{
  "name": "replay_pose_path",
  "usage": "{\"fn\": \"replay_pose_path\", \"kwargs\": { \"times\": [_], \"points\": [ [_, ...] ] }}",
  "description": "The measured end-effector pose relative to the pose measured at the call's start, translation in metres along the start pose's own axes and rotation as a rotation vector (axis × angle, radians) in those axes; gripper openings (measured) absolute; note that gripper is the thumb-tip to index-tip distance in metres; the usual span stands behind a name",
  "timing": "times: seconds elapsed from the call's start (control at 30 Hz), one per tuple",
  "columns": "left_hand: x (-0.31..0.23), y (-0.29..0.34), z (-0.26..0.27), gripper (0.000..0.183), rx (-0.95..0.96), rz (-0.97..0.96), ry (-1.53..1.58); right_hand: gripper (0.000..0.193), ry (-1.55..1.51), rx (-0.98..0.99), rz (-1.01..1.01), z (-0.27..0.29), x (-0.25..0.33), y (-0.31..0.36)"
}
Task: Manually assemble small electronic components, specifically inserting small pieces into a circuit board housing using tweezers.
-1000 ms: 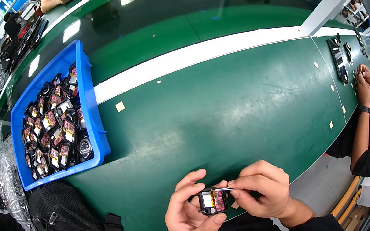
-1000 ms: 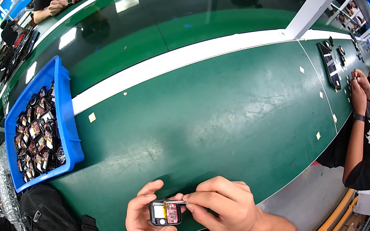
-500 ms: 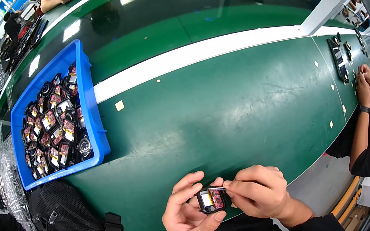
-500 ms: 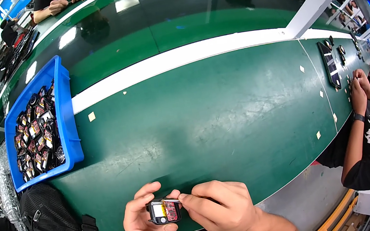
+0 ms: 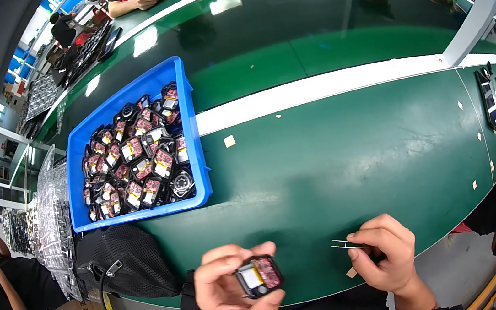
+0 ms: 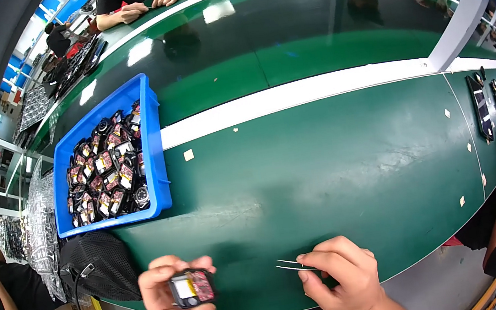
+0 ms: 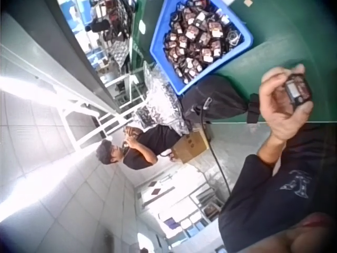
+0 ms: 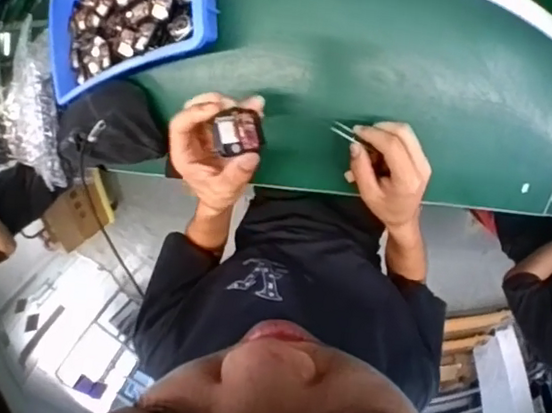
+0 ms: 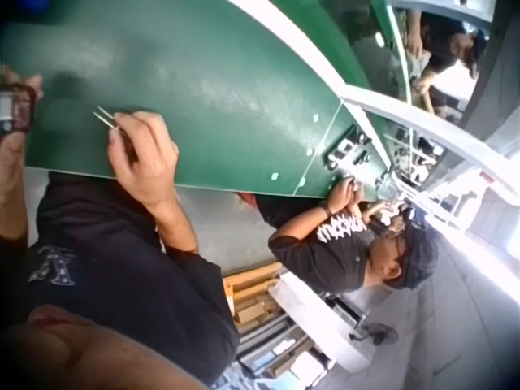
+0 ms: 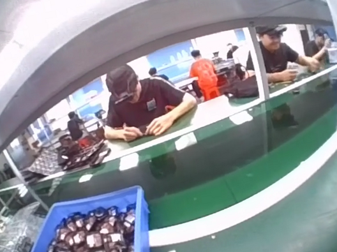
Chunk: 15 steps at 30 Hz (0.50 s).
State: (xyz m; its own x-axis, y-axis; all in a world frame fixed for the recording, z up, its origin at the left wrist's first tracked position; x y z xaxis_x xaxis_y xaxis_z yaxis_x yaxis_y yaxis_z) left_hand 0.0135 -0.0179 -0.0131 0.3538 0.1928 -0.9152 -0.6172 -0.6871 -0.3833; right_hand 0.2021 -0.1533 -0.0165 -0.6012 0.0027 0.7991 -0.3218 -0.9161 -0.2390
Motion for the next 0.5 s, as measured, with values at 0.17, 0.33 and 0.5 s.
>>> {"fn": "replay_pose_path", "kwargs": {
  "times": [0.17, 0.33, 0.5],
  "points": [
    [-0.061, -0.031, 0.039, 0.044, -0.074, -0.241, -1.118, 0.021, -0.012, 0.010, 0.004, -0.003, 0.002, 0.000],
    [-0.067, -0.062, 0.071, 0.030, -0.267, 0.047, -1.461, 0.020, -0.027, 0.012, 0.004, -0.006, 0.004, -0.001],
    [-0.046, -0.064, 0.063, 0.042, -0.240, 0.130, -1.471, 0.020, 0.000, 0.034, -0.019, -0.006, 0.001, 0.000]
  ]
}}
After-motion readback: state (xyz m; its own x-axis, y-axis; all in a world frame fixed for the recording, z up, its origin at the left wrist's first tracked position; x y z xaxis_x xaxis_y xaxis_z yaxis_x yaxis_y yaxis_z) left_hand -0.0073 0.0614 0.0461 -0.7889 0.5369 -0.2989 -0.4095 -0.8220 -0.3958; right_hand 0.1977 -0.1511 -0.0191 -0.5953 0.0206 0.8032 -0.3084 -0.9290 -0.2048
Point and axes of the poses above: each hand's wrist, its own y-axis away from the middle knuckle, its own z-axis out of the back of the hand, x = y × z, the point moved 9 cm from there along -y, towards the middle knuckle, and after that the axes turned 12 degrees about x, right-handed, at the moved point
